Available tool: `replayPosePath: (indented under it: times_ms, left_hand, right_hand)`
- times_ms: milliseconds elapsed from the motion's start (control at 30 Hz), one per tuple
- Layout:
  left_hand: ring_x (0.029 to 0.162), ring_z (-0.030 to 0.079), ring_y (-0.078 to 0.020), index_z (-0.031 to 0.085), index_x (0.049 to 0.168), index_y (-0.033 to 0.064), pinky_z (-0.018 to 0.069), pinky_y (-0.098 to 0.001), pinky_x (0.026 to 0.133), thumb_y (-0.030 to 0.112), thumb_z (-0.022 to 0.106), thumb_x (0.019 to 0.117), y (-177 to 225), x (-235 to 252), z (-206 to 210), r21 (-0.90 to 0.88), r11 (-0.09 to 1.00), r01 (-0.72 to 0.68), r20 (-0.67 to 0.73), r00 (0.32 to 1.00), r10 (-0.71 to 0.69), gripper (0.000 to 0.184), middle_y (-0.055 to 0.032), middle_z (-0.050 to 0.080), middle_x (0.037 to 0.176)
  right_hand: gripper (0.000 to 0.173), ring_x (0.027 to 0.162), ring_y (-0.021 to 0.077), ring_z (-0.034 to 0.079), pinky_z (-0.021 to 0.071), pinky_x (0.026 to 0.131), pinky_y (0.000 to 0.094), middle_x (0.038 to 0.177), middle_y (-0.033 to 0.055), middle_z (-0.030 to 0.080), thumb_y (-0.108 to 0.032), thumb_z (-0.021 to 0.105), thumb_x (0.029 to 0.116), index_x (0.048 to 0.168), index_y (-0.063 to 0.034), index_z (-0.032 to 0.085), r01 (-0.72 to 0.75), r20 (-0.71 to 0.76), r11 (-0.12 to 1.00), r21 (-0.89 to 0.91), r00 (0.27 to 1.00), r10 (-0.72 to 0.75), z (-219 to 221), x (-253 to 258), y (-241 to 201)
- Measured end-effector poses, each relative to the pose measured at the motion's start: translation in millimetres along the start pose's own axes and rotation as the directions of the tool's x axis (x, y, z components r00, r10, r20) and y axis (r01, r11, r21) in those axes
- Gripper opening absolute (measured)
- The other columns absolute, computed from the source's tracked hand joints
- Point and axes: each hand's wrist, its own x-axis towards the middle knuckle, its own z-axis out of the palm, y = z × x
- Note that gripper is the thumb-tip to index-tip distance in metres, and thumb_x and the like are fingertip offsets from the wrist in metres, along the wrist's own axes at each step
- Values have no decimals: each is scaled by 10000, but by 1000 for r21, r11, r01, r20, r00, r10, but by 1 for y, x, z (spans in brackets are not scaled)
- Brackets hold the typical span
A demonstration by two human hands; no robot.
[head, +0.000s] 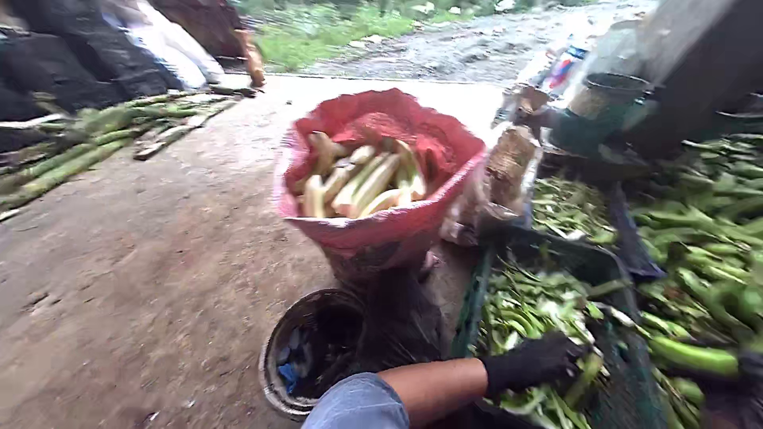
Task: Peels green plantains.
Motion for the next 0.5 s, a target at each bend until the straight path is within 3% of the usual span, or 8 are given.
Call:
replayPosePath:
  times_ms: [67, 100, 167, 267, 333, 400, 433, 500]
  left_hand:
    - [1208, 621, -276, 591, 1303, -120, 505, -400, 1033, -6, 549, 999, 18, -3, -7, -192, 968, 162, 59, 986, -153, 328, -226, 628, 1318]
    - [1009, 638, -190, 541, 1329, -91, 545, -349, 869, 38, 489, 1022, 25, -2, -9, -401, 858, 320, 123, 947, -295, 338, -178, 639, 1200]
    - [785, 621, -136, 500, 1373, 13, 558, -326, 690, 142, 467, 1043, 31, 1, -8, -626, 633, 456, 222, 882, -416, 356, -93, 630, 1054]
    - [670, 580, -91, 532, 1315, 35, 532, -276, 615, 261, 388, 1104, 46, 14, -10, -742, 576, 343, 147, 922, -360, 342, -13, 613, 874]
    - [671, 572, -90, 555, 1289, 11, 545, -286, 662, 291, 352, 1104, 62, 23, -18, -769, 612, 182, 41, 971, -237, 393, 5, 589, 804]
    - [705, 573, -87, 576, 1271, 23, 560, -302, 731, 430, 336, 1097, 75, 29, -23, -774, 633, 29, -41, 994, -96, 503, 15, 576, 797]
    - [716, 573, -95, 577, 1281, 28, 564, -313, 745, 501, 334, 1088, 77, 32, -23, -766, 643, 10, -48, 996, -72, 566, 5, 577, 811]
    - [720, 581, -102, 555, 1324, 48, 553, -295, 689, 426, 309, 1102, 62, 33, -10, -658, 738, 151, 52, 987, -155, 503, -35, 612, 900]
  right_hand:
    - [420, 948, 208, 702, 621, 774, 409, 1143, 99, 660, -133, 443, 1048, 1440, -14, 352, -55, -198, 992, -114, 980, 31, 30, -14, -19]
    - [474, 911, 165, 693, 616, 741, 360, 1139, 74, 645, -146, 465, 1046, 1483, -48, 310, -79, -266, 984, -162, 964, 34, 43, -19, -27]
    - [564, 875, 157, 680, 613, 713, 355, 1138, 78, 622, -172, 515, 1018, 1520, -96, 270, -67, -327, 973, -223, 945, -10, 47, -21, -24]
    - [593, 908, 189, 677, 612, 759, 420, 1177, 79, 626, -204, 605, 988, 1515, -185, 335, -15, -362, 960, -281, 928, -92, 33, -20, -8]
    - [607, 915, 194, 677, 609, 755, 422, 1198, 77, 636, -225, 650, 965, 1504, -209, 371, 1, -362, 944, -330, 923, -128, 31, -23, -5]
    - [635, 937, 179, 667, 604, 775, 414, 1218, 72, 621, -249, 665, 952, 1513, -204, 371, 5, -361, 927, -376, 920, -151, 36, -26, -9]
    - [641, 943, 183, 669, 607, 775, 421, 1216, 72, 622, -262, 671, 943, 1509, -204, 375, 10, -363, 930, -368, 919, -153, 39, -26, -11]
    - [640, 946, 207, 678, 610, 775, 445, 1187, 71, 636, -278, 668, 941, 1504, -226, 369, 26, -358, 969, -244, 927, -115, 46, -28, -18]
